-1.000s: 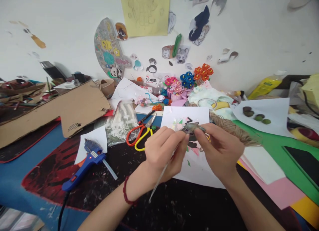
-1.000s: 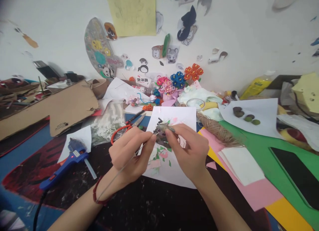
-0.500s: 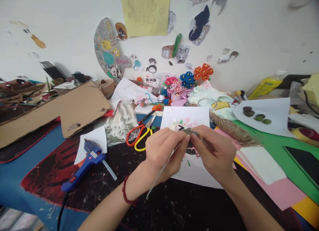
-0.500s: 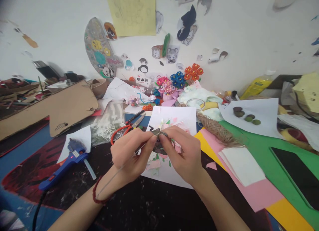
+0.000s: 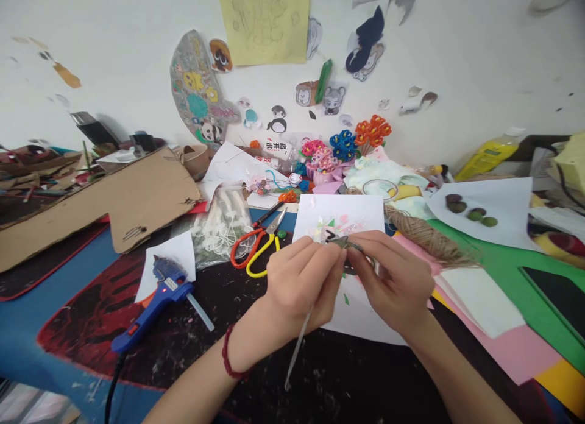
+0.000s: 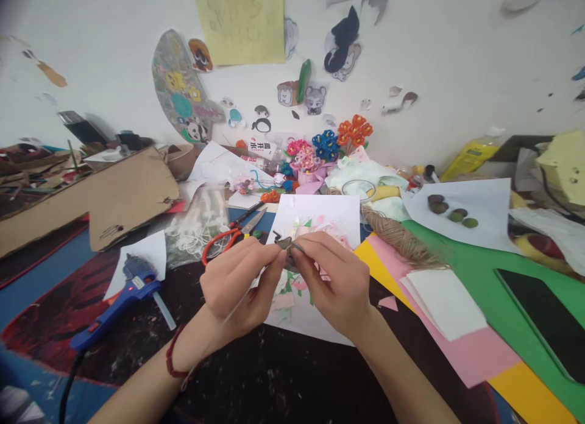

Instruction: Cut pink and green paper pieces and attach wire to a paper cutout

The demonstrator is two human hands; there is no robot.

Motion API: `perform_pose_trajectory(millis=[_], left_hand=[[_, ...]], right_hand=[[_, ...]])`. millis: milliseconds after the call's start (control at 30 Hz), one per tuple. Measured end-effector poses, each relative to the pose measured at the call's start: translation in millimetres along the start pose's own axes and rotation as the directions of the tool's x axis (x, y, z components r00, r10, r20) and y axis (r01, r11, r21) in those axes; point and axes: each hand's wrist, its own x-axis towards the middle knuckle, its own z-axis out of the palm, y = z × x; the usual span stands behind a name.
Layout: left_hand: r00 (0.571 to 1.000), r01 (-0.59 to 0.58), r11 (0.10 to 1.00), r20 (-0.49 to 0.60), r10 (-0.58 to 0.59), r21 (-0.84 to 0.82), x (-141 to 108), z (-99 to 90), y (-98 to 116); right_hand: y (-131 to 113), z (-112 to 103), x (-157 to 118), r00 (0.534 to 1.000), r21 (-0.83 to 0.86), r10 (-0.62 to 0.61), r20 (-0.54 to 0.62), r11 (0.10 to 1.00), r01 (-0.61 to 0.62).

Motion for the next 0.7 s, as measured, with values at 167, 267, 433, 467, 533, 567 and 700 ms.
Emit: perform_pose_trajectory(millis=[167,267,433,467,533,567,700], left_hand=[[0.998,-0.057,0.998,0.004,0.057,0.032,-0.1,-0.9,1.4],[0.997,-0.074,0.997,-0.009,0.074,0.028,-1.0,-0.1,1.1],[0.993,-0.112,0.989,-0.028,0.115,0.097,-2.7,1.3,0.8],[0.994,-0.107,0.990,-0.028,0.110,0.094,-2.6,1.3,0.8],[0.997,-0.075,0.996,-0.027,0.076,0.058,-1.9,1.0,0.4],[0.998,-0.056,0.998,-0.028,0.057,0.033,-1.4,0.8,0.1],[0.999,-0.017,1.000,-0.047,0.016,-0.022,0.2,0.1,-1.1]], right_hand=[[0.7,1.9,-1.1,0.985,-0.172,-0.167,-0.044,0.972,0.157],[0.3,2.2,-2.3,0.978,-0.210,-0.204,-0.043,0.959,0.191],[-0.2,2.7,-4.0,0.970,-0.212,-0.237,-0.054,0.952,0.221],[-0.3,2.7,-3.7,0.972,-0.198,-0.228,-0.055,0.957,0.213],[-1.0,2.3,-2.6,0.984,-0.147,-0.170,-0.049,0.976,0.162],[-1.5,2.0,-1.9,0.991,-0.115,-0.122,-0.046,0.987,0.116],[-3.2,-0.3,0.7,0.993,-0.006,0.096,-0.062,0.995,-0.097]])
